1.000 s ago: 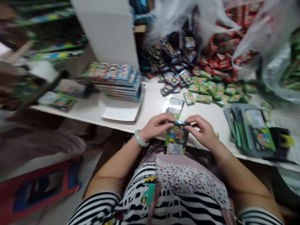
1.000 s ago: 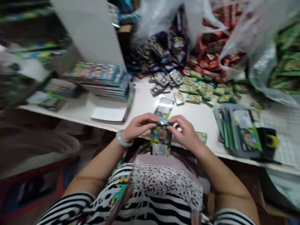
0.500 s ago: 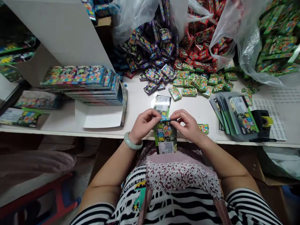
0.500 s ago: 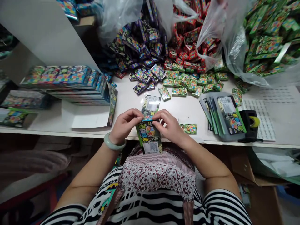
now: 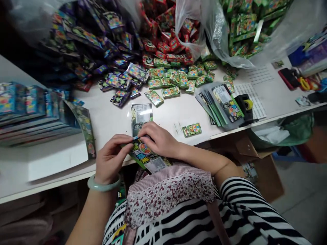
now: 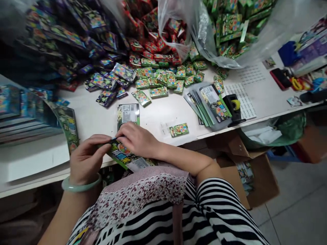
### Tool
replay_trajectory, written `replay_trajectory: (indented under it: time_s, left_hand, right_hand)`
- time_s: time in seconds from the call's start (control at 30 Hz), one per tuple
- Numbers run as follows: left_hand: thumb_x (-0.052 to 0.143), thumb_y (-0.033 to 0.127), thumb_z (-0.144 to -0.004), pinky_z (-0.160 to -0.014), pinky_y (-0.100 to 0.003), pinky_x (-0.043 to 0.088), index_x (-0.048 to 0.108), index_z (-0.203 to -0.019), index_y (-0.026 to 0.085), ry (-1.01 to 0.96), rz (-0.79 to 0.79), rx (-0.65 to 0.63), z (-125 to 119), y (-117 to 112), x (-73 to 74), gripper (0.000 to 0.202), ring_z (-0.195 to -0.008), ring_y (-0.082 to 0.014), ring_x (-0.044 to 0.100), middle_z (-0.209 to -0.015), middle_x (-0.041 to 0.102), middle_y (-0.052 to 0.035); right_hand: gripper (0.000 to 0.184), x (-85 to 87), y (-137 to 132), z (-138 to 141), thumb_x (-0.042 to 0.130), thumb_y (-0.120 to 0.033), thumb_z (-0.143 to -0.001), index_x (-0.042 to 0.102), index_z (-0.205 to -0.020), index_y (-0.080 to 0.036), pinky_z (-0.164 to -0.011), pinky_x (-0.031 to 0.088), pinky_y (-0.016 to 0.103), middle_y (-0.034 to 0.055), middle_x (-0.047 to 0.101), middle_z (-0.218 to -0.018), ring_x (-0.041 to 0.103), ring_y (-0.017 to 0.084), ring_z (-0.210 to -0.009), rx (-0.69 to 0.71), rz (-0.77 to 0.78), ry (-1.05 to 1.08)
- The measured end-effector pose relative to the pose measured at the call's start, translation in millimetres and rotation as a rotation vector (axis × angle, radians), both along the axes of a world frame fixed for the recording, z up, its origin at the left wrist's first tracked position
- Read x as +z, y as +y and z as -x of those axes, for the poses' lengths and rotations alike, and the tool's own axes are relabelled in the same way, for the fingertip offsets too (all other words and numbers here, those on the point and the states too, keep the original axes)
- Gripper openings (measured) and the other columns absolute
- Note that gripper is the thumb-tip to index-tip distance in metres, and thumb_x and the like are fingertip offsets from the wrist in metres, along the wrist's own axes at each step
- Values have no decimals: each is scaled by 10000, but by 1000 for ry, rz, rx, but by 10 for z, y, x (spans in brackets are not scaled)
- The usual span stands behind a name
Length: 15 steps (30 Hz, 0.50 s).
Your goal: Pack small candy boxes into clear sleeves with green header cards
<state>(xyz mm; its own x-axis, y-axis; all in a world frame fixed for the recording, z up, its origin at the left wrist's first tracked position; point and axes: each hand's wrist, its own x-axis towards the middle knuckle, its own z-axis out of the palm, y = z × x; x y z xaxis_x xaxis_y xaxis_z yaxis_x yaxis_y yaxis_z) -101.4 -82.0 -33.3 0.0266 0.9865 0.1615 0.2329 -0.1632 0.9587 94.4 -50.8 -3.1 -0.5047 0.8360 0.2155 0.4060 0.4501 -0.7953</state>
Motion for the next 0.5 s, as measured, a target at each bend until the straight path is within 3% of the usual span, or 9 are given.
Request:
replay_trajectory:
  time_s: [0.1, 0.2, 0.23, 0.33, 0.4, 0.5]
  left_hand:
    - [734, 278, -797, -770, -325, 515, 688, -861, 220, -5, 20, 9, -6, 7, -16, 98, -863, -185, 622, -863, 667, -32]
    - [732, 263, -797, -775, -314, 505, 678, -867, 224, -35, -19, 75, -28, 34, -34, 97, -867, -175, 616, -876, 661, -23]
    - [733, 260, -795, -776, -312, 503, 677, -872, 225, -33, -29, 86, -37, 46, -42, 101, -871, -175, 615, -881, 661, -22]
    - [734, 272, -793, -773, -307, 504, 672, -881, 217, -16, -32, 99, -77, 81, -64, 120, -876, -175, 617, -887, 661, -22]
    - [726, 285, -800, -785, -307, 506, 663, -886, 209, -11, -9, 118, -107, 96, -68, 131, -879, -171, 618, -896, 659, -23]
    - [722, 280, -806, -804, -301, 505, 657, -897, 205, -19, 23, 122, -136, 101, -49, 135, -887, -167, 619, -915, 659, -25]
  right_hand:
    - [114, -31, 56, -80, 502, -172, -962, 601, -1017, -184, -1049, 462, 254, 20, 631, -1098, 557, 124, -1154, 32, 49, 9]
    - [221, -90, 302, -463, 550, -207, -950, 622, -1158, -229, -965, 504, 273, 20, 636, -1220, 585, 131, -1129, 115, 122, 32]
    - [244, -127, 416, -636, 552, -205, -948, 634, -1176, -234, -900, 523, 282, 36, 642, -1220, 606, 136, -1074, 67, 153, 11]
    - [148, -274, 723, -1114, 637, -144, -866, 735, -965, -196, -827, 502, 332, 57, 690, -988, 624, 162, -873, -115, 183, -250]
    - [115, -371, 822, -1293, 698, -126, -801, 760, -881, -180, -780, 479, 322, 59, 686, -907, 610, 159, -794, -104, 230, -403]
    - [94, -462, 817, -1336, 716, -124, -768, 763, -833, -174, -716, 446, 277, 44, 687, -873, 602, 139, -759, -35, 301, -441]
